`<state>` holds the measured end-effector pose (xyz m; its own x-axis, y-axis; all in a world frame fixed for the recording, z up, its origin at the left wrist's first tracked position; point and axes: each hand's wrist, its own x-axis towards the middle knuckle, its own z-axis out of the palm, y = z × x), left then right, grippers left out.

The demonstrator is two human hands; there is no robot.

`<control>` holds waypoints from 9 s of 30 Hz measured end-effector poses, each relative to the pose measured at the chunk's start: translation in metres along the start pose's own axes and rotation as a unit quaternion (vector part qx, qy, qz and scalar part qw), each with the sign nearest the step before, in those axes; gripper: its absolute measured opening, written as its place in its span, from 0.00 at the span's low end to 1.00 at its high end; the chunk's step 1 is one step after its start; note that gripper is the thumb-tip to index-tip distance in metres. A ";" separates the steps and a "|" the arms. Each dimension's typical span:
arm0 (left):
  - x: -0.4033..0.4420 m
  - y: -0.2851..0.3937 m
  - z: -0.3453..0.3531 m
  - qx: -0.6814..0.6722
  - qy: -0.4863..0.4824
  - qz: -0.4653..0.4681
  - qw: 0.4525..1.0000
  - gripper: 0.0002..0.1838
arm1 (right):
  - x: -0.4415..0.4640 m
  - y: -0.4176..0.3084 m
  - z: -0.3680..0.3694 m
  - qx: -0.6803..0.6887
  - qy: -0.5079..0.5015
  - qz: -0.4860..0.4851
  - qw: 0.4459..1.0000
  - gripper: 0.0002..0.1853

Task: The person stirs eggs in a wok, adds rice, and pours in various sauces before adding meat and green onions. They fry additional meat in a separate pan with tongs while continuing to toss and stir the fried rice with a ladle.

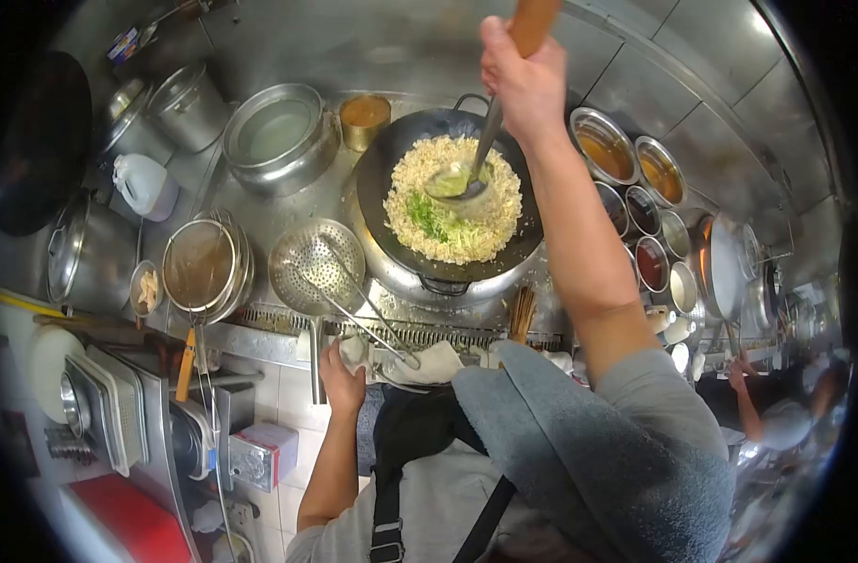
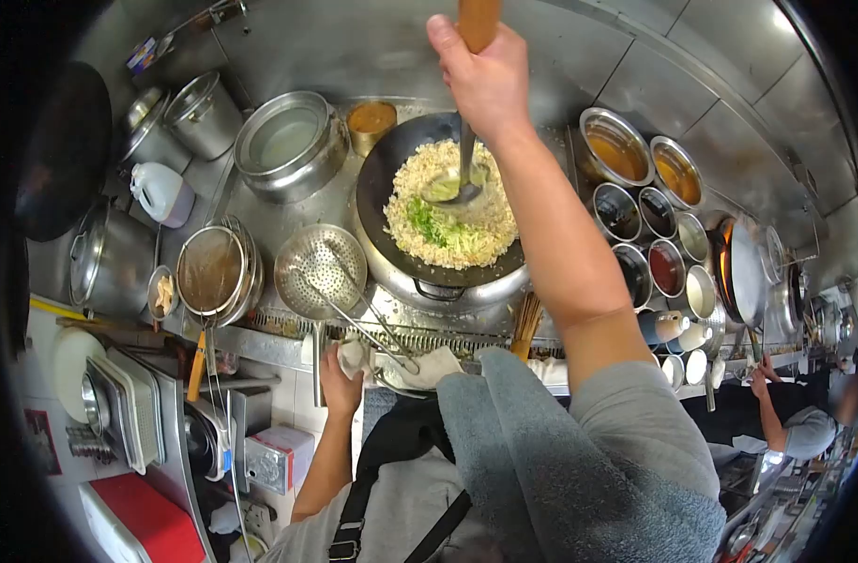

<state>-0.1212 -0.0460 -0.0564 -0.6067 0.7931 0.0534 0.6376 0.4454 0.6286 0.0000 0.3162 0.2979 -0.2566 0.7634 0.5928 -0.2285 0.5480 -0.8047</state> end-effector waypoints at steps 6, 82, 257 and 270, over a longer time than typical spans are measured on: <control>0.022 0.056 0.005 0.134 -0.079 0.180 0.971 0.18 | -0.015 0.086 -0.006 -0.066 -0.038 0.043 0.996 0.17; 0.078 0.157 0.027 -0.130 -0.052 0.393 0.909 0.18 | 0.001 -0.037 -0.050 0.000 0.069 0.184 0.980 0.21; 0.020 0.134 0.061 -0.611 -0.241 -0.233 0.717 0.16 | -0.258 -0.092 -0.215 -0.511 -0.345 0.270 0.739 0.38; 0.099 0.130 0.111 -0.559 -0.189 -0.252 0.767 0.22 | -0.294 0.009 -0.142 -0.022 -0.107 0.415 0.903 0.27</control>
<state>-0.0458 0.1359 -0.0556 -0.3273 0.7950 -0.5106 -0.5660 0.2677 0.7797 0.2070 0.1453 0.1115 -0.4991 0.8368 -0.2251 0.1614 -0.1655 -0.9729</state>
